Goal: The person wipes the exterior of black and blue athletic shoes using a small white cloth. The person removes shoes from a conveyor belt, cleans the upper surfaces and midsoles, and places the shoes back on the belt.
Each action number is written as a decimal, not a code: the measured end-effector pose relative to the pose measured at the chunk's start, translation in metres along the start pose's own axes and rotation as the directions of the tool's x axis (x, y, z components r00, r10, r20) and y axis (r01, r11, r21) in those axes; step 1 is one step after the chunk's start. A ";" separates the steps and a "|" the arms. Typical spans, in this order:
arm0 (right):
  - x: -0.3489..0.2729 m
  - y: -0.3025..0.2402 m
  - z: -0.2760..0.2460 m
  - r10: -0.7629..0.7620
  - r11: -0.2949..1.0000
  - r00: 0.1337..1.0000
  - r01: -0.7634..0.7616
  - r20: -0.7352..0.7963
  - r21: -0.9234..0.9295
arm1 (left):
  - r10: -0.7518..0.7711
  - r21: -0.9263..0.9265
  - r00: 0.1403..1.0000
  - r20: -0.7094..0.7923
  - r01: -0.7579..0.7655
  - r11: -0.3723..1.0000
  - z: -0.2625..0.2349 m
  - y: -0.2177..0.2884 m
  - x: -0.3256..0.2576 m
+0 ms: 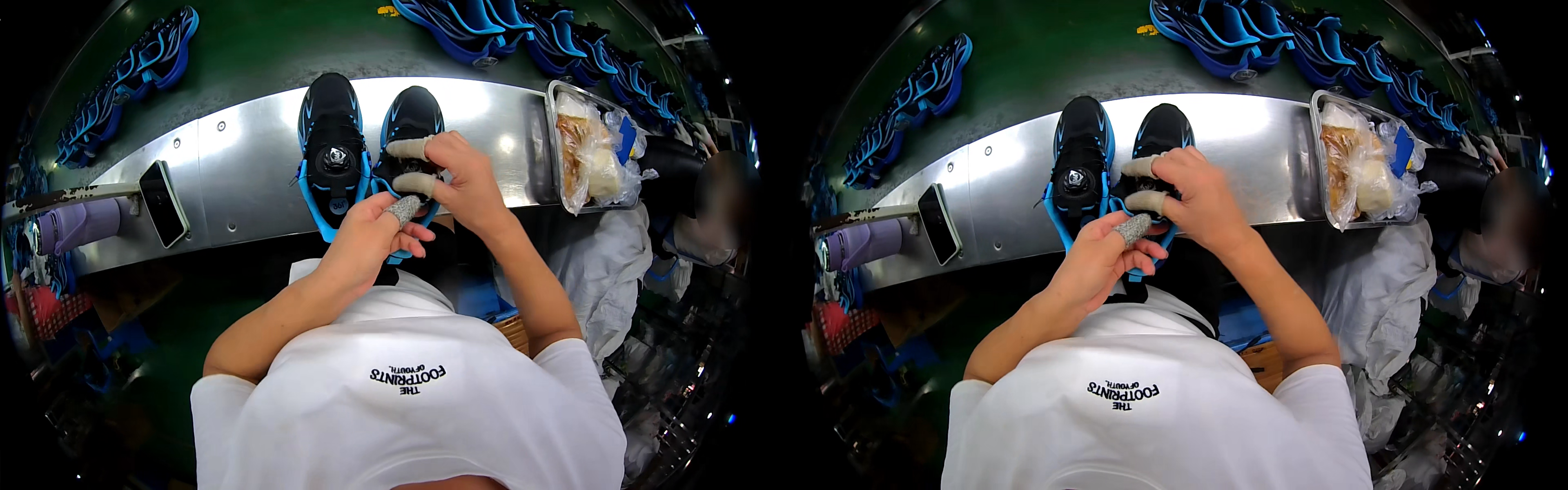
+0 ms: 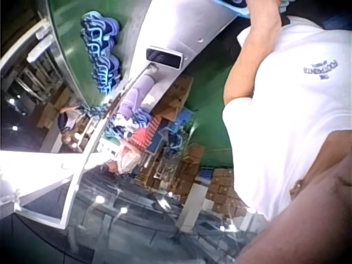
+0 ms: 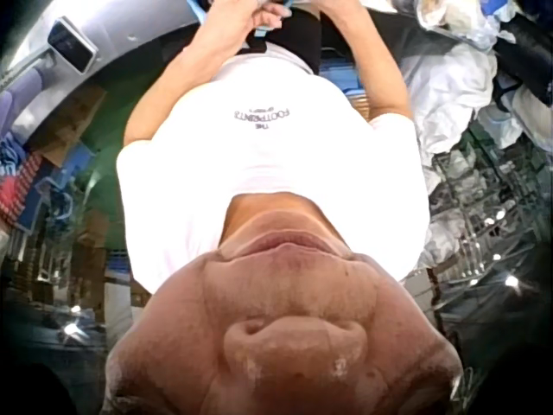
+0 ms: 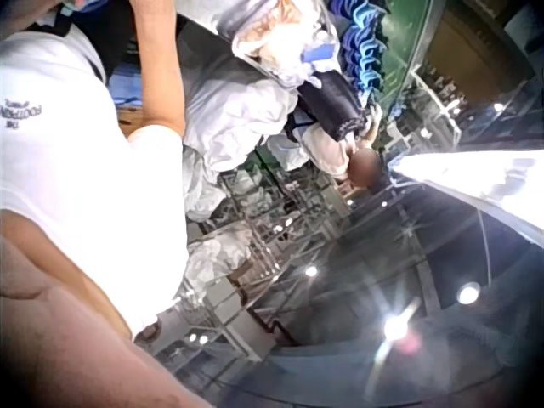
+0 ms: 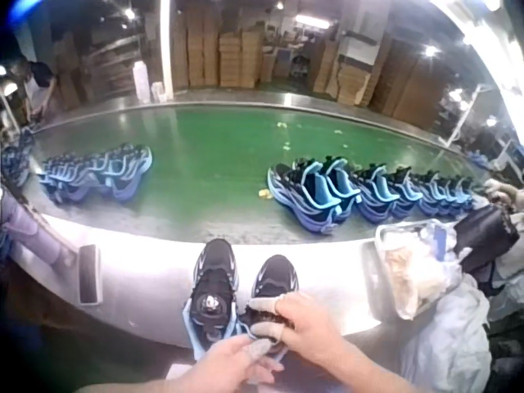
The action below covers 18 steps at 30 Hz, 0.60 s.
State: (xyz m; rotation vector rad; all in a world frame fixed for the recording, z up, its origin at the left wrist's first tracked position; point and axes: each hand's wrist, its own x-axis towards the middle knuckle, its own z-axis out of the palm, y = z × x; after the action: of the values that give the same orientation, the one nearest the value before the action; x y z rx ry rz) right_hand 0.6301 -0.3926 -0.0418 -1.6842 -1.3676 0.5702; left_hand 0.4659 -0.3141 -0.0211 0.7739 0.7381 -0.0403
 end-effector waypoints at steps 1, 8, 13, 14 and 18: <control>0.000 -0.001 -0.001 0.000 1.000 1.000 0.000 0.004 0.002 | 0.000 -0.003 1.000 -0.003 0.000 1.000 0.000 0.000 0.000; 0.013 0.000 -0.007 -0.146 0.989 0.975 0.138 0.169 0.057 | 0.311 0.617 0.949 0.047 -0.272 0.738 -0.013 -0.015 -0.006; 0.023 0.001 -0.007 -0.065 0.993 0.926 0.098 0.372 -0.071 | 0.496 0.745 0.866 0.068 -0.375 0.552 -0.016 -0.026 -0.003; 0.023 -0.001 -0.007 -0.066 0.989 0.915 0.112 0.397 -0.093 | 0.496 0.745 0.865 0.070 -0.376 0.551 -0.016 -0.025 -0.003; 0.011 0.016 -0.026 0.033 0.967 0.951 -0.108 0.306 0.232 | 0.218 0.500 0.976 -0.005 -0.186 0.846 -0.013 -0.006 -0.004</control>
State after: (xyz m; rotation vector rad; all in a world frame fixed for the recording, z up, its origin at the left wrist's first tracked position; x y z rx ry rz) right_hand 0.6625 -0.3917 -0.0404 -1.4904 -1.3837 1.0303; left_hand 0.4531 -0.3111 -0.0290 1.3529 0.7081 -0.0149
